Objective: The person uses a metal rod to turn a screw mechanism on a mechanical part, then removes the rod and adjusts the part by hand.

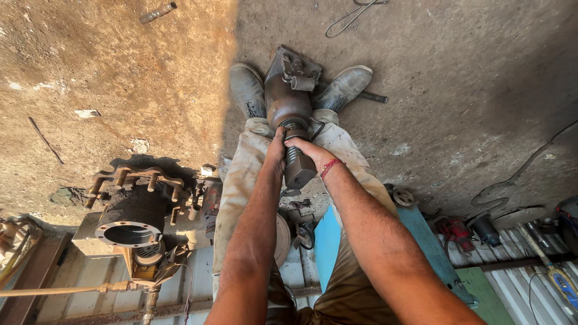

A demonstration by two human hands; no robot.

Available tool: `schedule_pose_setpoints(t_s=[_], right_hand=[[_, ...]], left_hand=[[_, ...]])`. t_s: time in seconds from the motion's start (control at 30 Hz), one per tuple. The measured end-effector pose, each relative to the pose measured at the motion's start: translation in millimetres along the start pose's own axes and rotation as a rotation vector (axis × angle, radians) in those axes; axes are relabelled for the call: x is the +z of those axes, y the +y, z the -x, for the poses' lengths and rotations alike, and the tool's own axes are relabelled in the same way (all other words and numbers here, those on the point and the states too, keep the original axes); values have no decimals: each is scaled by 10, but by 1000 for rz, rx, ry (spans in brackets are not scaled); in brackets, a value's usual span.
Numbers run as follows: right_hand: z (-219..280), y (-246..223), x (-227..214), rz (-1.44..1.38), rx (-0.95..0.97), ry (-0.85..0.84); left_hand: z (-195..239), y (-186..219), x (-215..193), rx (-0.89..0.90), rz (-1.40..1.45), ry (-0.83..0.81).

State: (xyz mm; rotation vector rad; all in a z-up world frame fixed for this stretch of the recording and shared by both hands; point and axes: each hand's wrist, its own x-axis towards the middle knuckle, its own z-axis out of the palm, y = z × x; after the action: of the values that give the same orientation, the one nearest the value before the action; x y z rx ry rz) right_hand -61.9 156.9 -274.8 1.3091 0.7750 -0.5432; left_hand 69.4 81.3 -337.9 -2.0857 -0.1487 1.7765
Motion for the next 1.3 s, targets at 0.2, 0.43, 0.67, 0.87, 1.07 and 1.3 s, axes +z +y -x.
schedule_pose_setpoints(t_s=[0.2,0.43,0.67,0.87,1.07,1.3], right_hand=[[-39,-2,-37,-2,-19,-15],[139,-35,39,-19,16,21],[282,-63,142,44,13,24],[636,-3,151,-151,-180,99],[772,339,402,253,-1014,770],[710,465,466,272,-1263,927]], left_hand=[[46,-8,35,12,-20,-19],[17,-27,61,-14,-34,54],[117,14,44,-22,-113,-36],[732,122,159,63,-443,296],[1265,0,398,209,-335,31],[1273,66,505,-104,-459,131]])
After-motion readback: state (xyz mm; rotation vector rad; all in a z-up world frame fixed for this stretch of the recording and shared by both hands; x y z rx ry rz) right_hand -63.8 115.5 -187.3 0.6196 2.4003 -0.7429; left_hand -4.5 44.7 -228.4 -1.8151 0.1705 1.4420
